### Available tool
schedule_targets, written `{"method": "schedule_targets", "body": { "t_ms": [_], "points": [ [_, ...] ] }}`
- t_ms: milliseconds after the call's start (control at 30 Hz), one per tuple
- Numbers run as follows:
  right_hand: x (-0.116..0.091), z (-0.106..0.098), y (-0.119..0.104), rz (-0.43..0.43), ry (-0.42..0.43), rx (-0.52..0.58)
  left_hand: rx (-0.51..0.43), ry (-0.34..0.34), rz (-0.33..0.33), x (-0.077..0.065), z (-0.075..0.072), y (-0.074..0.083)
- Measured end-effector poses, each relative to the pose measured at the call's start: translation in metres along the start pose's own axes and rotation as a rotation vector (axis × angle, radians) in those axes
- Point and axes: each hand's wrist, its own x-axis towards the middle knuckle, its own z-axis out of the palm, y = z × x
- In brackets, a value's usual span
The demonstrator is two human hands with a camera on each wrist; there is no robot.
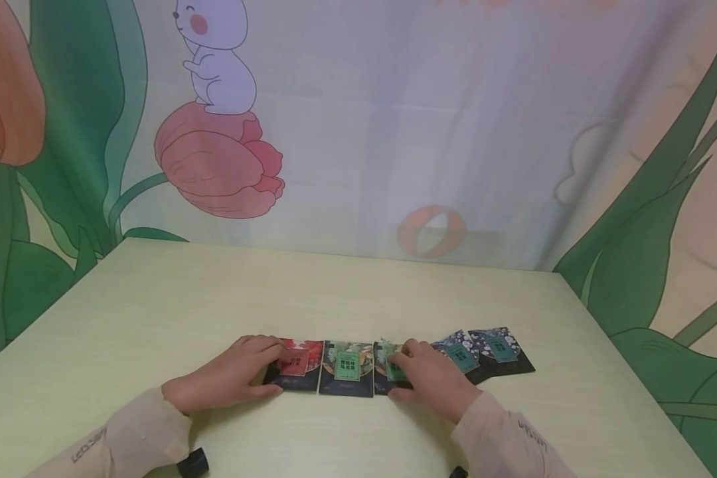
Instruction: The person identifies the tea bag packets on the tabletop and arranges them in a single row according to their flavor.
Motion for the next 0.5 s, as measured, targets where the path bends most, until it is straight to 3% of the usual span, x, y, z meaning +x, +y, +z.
{"method": "schedule_targets", "body": {
  "t_ms": [500],
  "points": [
    [-0.0066, -0.0011, 0.0006, -0.032, 0.048, -0.006, -0.004, 0.008, 0.016, -0.0015, -0.0013, 0.0005]
  ]
}}
